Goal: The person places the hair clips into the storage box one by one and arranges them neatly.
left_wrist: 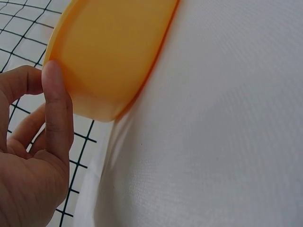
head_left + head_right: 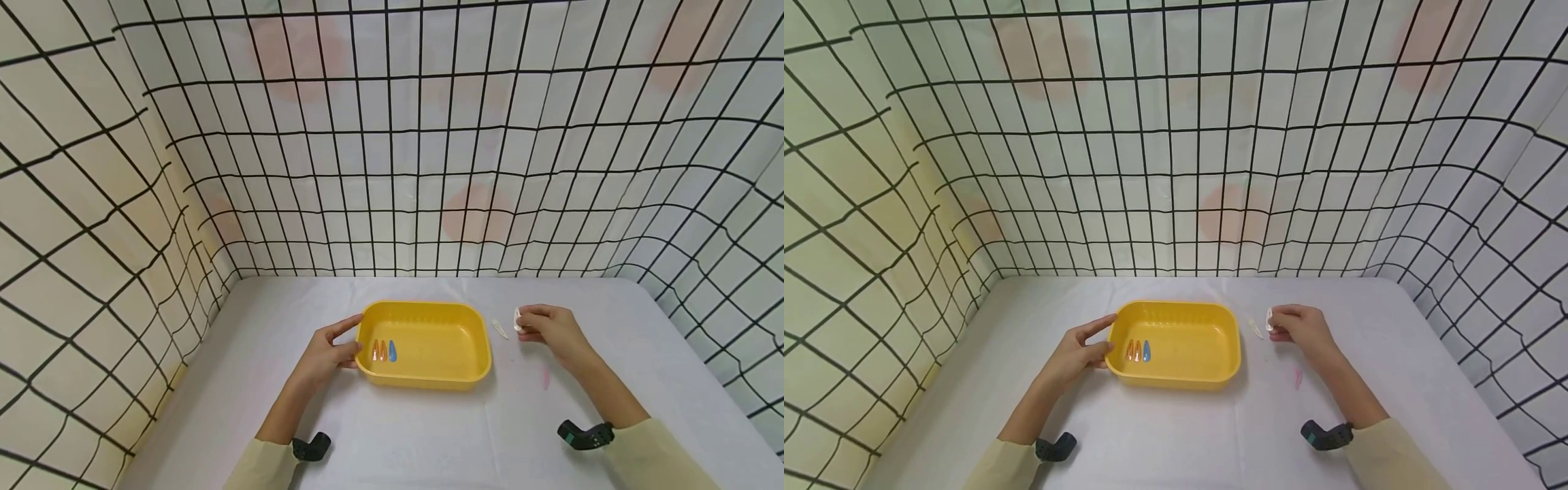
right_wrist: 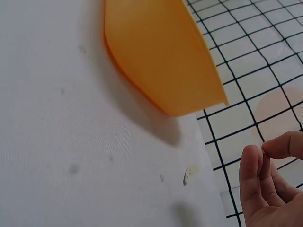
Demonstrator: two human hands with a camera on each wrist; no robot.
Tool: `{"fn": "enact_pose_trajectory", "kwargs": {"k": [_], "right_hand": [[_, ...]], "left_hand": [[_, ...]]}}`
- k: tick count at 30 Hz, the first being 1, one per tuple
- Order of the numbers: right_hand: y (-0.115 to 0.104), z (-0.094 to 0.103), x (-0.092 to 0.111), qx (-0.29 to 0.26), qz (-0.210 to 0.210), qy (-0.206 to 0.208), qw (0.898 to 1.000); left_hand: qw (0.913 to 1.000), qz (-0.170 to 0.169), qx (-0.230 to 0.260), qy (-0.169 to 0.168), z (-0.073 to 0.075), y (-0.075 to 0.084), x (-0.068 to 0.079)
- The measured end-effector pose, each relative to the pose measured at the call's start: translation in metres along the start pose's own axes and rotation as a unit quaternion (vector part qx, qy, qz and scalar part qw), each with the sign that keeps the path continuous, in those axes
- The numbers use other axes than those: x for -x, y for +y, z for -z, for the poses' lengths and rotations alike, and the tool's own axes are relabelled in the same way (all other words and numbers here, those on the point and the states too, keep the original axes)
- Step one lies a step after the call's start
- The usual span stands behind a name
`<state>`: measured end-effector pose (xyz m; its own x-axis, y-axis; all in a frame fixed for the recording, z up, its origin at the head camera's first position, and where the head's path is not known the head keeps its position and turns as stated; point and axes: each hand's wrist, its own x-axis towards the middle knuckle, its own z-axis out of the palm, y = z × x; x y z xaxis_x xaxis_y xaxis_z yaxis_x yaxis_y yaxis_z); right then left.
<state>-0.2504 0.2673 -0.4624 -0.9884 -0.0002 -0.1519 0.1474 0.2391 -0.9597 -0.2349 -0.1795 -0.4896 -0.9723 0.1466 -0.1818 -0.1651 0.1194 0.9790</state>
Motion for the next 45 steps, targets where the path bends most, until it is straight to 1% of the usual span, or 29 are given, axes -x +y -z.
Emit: {"fn": "enact_pose_trajectory", "kwargs": {"k": [10, 17, 20, 24, 30, 35, 38, 43, 45], "right_hand": [[-0.018, -0.023, 0.005, -0.054, 0.013, -0.041, 0.998], [-0.032, -0.041, 0.005, -0.057, 0.023, -0.054, 0.997], [-0.035, -0.048, 0.003, -0.064, 0.020, -0.056, 0.996], [-0.038, -0.059, 0.002, -0.073, 0.020, -0.069, 0.995], [-0.044, -0.079, 0.003, -0.068, 0.020, -0.086, 0.994], [-0.048, -0.099, 0.003, -0.056, 0.005, -0.103, 0.993], [-0.050, -0.112, 0.002, -0.037, -0.004, -0.111, 0.993], [-0.048, -0.135, -0.003, -0.018, -0.012, -0.121, 0.992], [-0.046, -0.144, -0.005, -0.009, -0.016, -0.117, 0.993]], "left_hand": [[1.0000, -0.001, 0.002, 0.006, 0.002, -0.001, 0.001], [1.0000, 0.001, 0.007, 0.007, 0.002, -0.001, 0.001], [1.0000, 0.001, 0.007, 0.006, 0.001, -0.002, 0.000], [1.0000, -0.001, 0.006, 0.004, 0.000, -0.002, 0.000], [1.0000, -0.004, 0.005, 0.004, -0.001, -0.002, -0.001], [1.0000, -0.003, 0.006, 0.005, -0.001, -0.003, -0.002], [0.9999, 0.000, 0.008, 0.007, -0.001, -0.002, -0.002], [0.9999, 0.001, 0.009, 0.009, -0.001, -0.002, -0.001], [0.9999, 0.001, 0.008, 0.009, -0.001, -0.002, -0.001]]}}
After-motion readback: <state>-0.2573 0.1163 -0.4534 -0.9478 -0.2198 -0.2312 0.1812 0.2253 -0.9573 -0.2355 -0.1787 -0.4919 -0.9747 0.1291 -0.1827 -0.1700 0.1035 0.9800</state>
